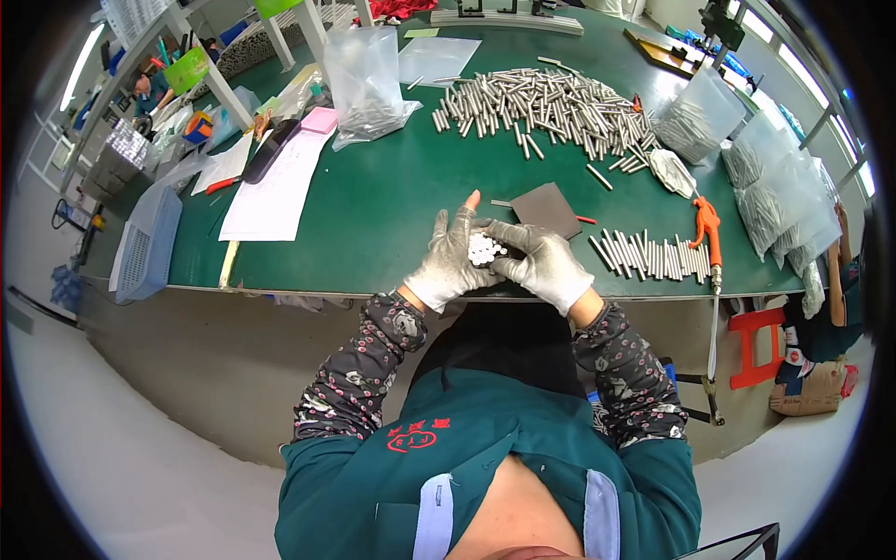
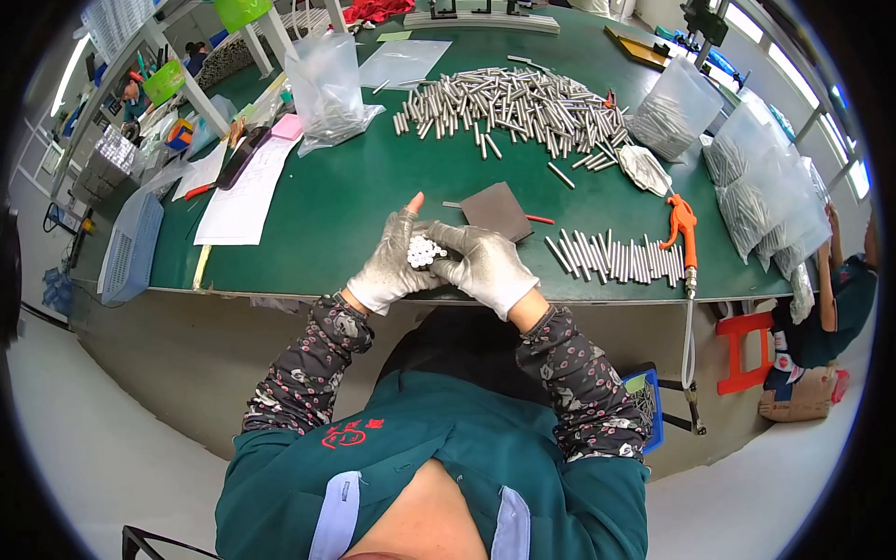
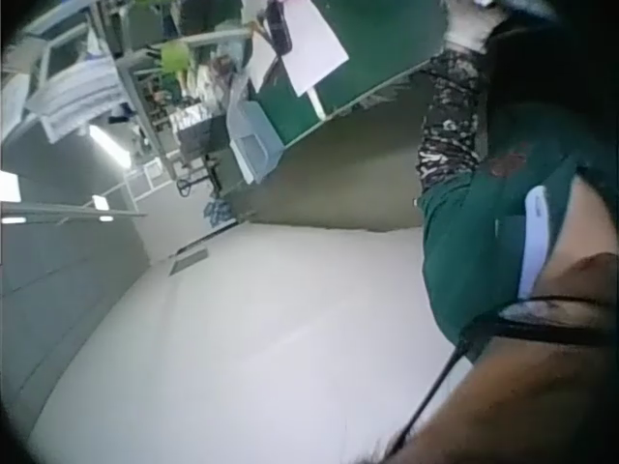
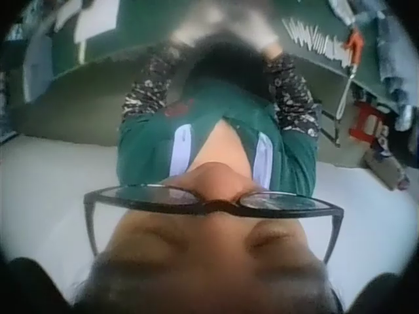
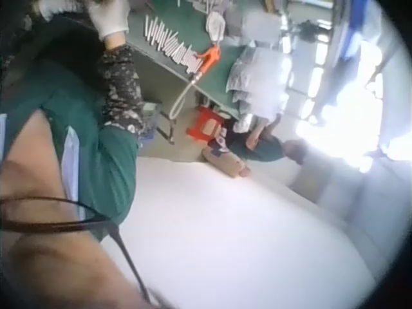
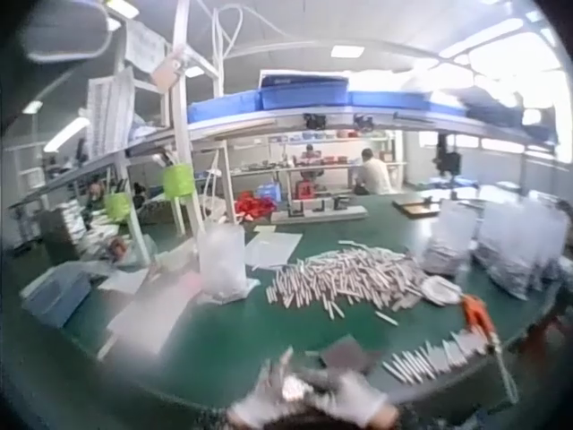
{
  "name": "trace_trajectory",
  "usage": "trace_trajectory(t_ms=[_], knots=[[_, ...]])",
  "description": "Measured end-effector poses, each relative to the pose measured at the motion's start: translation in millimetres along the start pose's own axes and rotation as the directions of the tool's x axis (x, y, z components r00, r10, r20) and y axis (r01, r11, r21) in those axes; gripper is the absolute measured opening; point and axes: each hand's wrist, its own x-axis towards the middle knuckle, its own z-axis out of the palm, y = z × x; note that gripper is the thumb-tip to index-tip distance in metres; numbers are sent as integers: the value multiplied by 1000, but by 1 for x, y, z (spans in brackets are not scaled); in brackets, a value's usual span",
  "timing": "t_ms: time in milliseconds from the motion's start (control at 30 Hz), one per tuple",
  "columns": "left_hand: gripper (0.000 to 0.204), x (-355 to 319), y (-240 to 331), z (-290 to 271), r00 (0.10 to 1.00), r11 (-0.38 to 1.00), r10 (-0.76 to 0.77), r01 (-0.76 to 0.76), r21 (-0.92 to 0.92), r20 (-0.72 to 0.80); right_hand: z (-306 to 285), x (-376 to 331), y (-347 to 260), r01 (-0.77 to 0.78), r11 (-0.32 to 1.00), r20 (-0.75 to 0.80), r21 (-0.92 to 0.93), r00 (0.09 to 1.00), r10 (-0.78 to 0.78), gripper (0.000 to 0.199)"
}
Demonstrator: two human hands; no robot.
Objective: Gathering small metal pins into neat bundles, cleaning them with a compressed air blow gun, and placing them into containers for packaging.
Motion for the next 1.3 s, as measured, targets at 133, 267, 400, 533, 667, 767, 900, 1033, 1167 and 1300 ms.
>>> trace_trajectory(t_ms=[133, 267, 400, 533, 667, 767, 900, 1033, 1167, 1300], knots=[[106, 0, 10, -6, 999, 967, 3, -14, 254, 44, -1, 1, -3, -30, 1000, 16, -6, 999, 30, 40], [95, 5, 4, -9, 973, 946, -142, 79, 314, 181, 1, -1, 3, -41, 999, 20, 4, 999, 41, 41], [88, 3, -6, -4, 990, 913, -75, 18, 408, 123, -1, -1, -1, -53, 998, 22, -30, 998, 54, 43], [83, 7, -1, -4, 985, 944, -123, 78, 321, 121, 2, 1, 1, -54, 997, -3, -48, 999, 54, 42], [77, 8, 8, -4, 984, 956, -146, 112, 272, 105, 1, 4, 2, -108, 992, 27, -72, 994, 110, 40], [76, 6, 7, -1, 987, 952, -153, 134, 276, 48, 1, 4, 0, -100, 993, 26, -69, 994, 102, 40], [76, 9, 13, -2, 987, 950, -145, 122, 287, 63, -5, 4, -7, -136, 982, 65, -133, 987, 145, 43], [78, 7, -4, 3, 992, 938, -123, 104, 331, 36, -2, 4, -6, -127, 985, 28, -113, 991, 130, 42], [76, 6, -10, 6, 997, 939, -83, 81, 333, -10, -2, 6, -10, -114, 971, 25, -211, 992, 122, 43], [79, 9, -8, 3, 994, 952, -96, 75, 295, 57, -1, 6, -13, -149, 968, 18, -201, 988, 156, 40]])
